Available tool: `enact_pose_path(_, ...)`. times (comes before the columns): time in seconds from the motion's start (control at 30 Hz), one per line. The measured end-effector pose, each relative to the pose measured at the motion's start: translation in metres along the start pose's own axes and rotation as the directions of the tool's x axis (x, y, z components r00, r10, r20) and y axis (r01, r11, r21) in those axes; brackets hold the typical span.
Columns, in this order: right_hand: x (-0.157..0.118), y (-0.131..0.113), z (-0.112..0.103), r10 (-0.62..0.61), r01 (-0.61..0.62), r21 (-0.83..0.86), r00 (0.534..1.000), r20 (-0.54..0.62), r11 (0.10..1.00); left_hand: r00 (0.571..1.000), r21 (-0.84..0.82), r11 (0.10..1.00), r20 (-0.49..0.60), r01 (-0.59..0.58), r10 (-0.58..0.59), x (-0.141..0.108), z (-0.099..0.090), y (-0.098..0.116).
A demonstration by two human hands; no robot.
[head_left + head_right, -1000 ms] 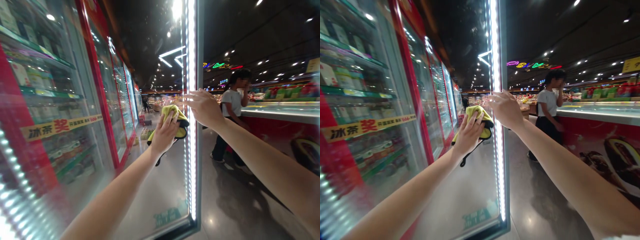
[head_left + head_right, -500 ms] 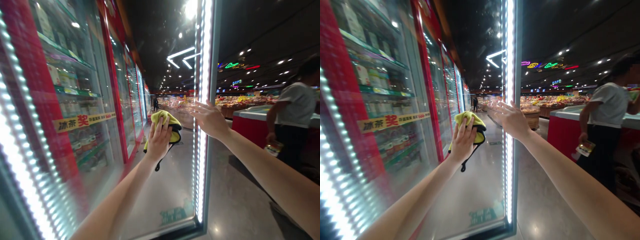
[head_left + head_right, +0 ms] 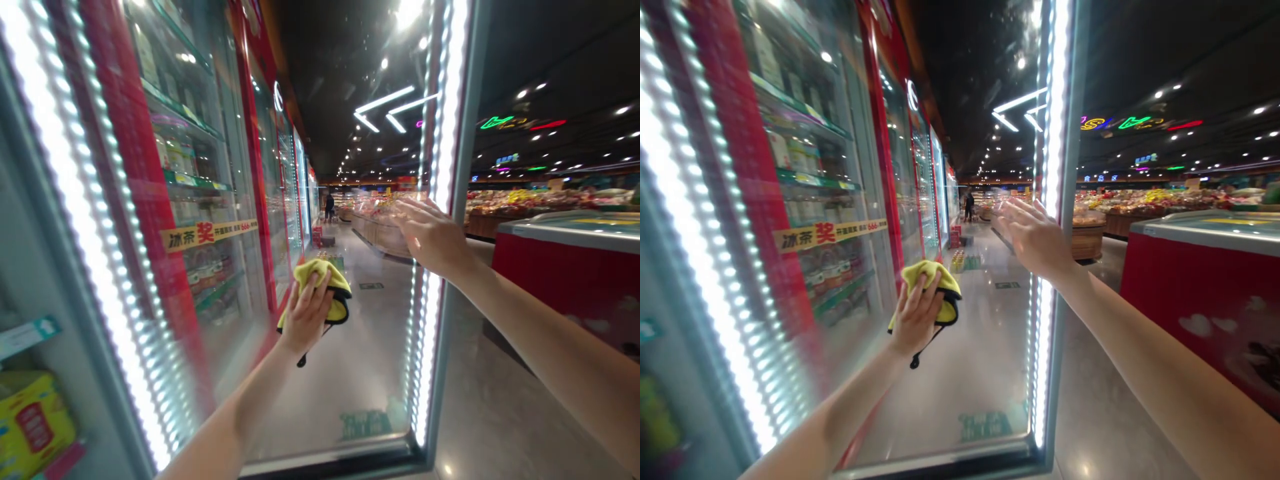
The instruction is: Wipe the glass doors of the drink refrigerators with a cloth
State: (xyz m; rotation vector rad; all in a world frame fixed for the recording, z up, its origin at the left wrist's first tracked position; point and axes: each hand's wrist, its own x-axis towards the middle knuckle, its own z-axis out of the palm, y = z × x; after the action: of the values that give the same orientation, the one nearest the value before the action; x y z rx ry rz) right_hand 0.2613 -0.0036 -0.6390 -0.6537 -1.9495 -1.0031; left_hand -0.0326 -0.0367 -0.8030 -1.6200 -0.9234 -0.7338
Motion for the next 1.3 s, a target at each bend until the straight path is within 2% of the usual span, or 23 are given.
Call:
enact_pose_path(0.07,0.01,-0.013,0.004,-0.02,0.02,0.016,1.0,0.005,1.0,0.987,-0.061,0.986,0.04,-0.153,0.156,-0.006,0.001,0.008)
enact_pose_path(0.13,0.023,-0.026,0.008,-0.044,0.044,0.025,0.999,0.009,0.999,0.971,-0.104,0.968,0.055,-0.228,0.234,0.004,0.0,0.003)
enact_pose_path(0.2,0.033,-0.036,0.011,-0.057,0.058,0.031,0.998,-0.003,0.998,0.987,-0.119,0.981,0.031,-0.154,0.159,0.016,-0.005,-0.015)
enact_pose_path(0.27,0.038,-0.041,0.013,-0.058,0.059,0.041,0.998,-0.026,0.997,0.999,-0.103,0.994,-0.019,0.029,-0.031,0.015,-0.012,-0.034)
enact_pose_path(0.33,0.038,-0.041,0.015,-0.054,0.056,0.056,0.998,-0.043,0.997,0.973,-0.051,0.974,-0.066,0.219,-0.222,-0.004,-0.017,-0.043)
enact_pose_path(0.37,0.038,-0.042,0.016,-0.055,0.057,0.064,0.998,-0.045,0.996,0.962,-0.023,0.965,-0.081,0.261,-0.262,-0.018,-0.019,-0.042)
enact_pose_path(0.4,0.037,-0.043,0.017,-0.06,0.063,0.072,0.997,-0.043,0.995,0.961,0.003,0.964,-0.087,0.266,-0.264,-0.032,-0.02,-0.039)
enact_pose_path(0.47,0.039,-0.048,0.02,-0.081,0.084,0.079,0.996,-0.036,0.993,0.988,0.02,0.99,-0.072,0.139,-0.137,-0.055,-0.019,-0.031)
enact_pose_path(0.53,0.044,-0.058,0.022,-0.112,0.114,0.075,0.993,-0.032,0.991,0.999,0.015,0.999,-0.036,0.038,-0.037,-0.061,-0.018,-0.031)
enact_pose_path(0.6,0.05,-0.07,0.024,-0.141,0.143,0.061,0.989,-0.031,0.988,0.999,0.012,0.999,-0.007,0.05,-0.05,-0.056,-0.02,-0.045)
enact_pose_path(0.63,0.053,-0.076,0.024,-0.152,0.153,0.051,0.988,-0.026,0.987,0.996,0.017,0.996,-0.001,0.088,-0.088,-0.053,-0.022,-0.056)
enact_pose_path(0.7,0.056,-0.086,0.024,-0.163,0.163,0.028,0.987,-0.006,0.986,0.972,0.037,0.971,-0.016,0.235,-0.235,-0.056,-0.027,-0.076)
enact_pose_path(0.77,0.055,-0.096,0.024,-0.163,0.163,0.005,0.986,0.018,0.987,0.907,0.048,0.907,-0.072,0.418,-0.415,-0.075,-0.032,-0.083)
enact_pose_path(0.83,0.053,-0.106,0.025,-0.159,0.159,-0.016,0.987,0.035,0.987,0.845,0.04,0.848,-0.119,0.529,-0.522,-0.105,-0.034,-0.076)
enact_pose_path(0.87,0.051,-0.112,0.026,-0.158,0.159,-0.024,0.986,0.044,0.987,0.854,0.044,0.856,-0.11,0.515,-0.508,-0.12,-0.034,-0.07)
enact_pose_path(0.93,0.049,-0.125,0.03,-0.166,0.169,-0.031,0.984,0.068,0.985,0.913,0.055,0.912,-0.042,0.407,-0.405,-0.141,-0.034,-0.064)
enact_pose_path(1.0,0.05,-0.138,0.036,-0.185,0.189,-0.024,0.977,0.103,0.982,0.943,0.061,0.942,0.013,0.33,-0.331,-0.147,-0.035,-0.073)
enact_pose_path(1.03,0.05,-0.144,0.038,-0.193,0.197,-0.018,0.974,0.119,0.98,0.939,0.062,0.938,0.019,0.342,-0.344,-0.146,-0.037,-0.084)
enact_pose_path(1.1,0.051,-0.152,0.044,-0.195,0.199,-0.011,0.97,0.148,0.98,0.893,0.07,0.891,-0.005,0.449,-0.449,-0.144,-0.044,-0.11)
enact_pose_path(1.17,0.051,-0.156,0.048,-0.189,0.194,-0.017,0.969,0.158,0.981,0.821,0.09,0.816,-0.051,0.571,-0.569,-0.15,-0.053,-0.128)
enact_pose_path(1.23,0.049,-0.155,0.052,-0.198,0.203,-0.02,0.968,0.151,0.979,0.772,0.127,0.762,-0.078,0.635,-0.631,-0.166,-0.059,-0.13)
enact_pose_path(1.3,0.047,-0.153,0.054,-0.213,0.217,-0.013,0.969,0.128,0.976,0.762,0.161,0.746,-0.069,0.646,-0.644,-0.185,-0.063,-0.119)
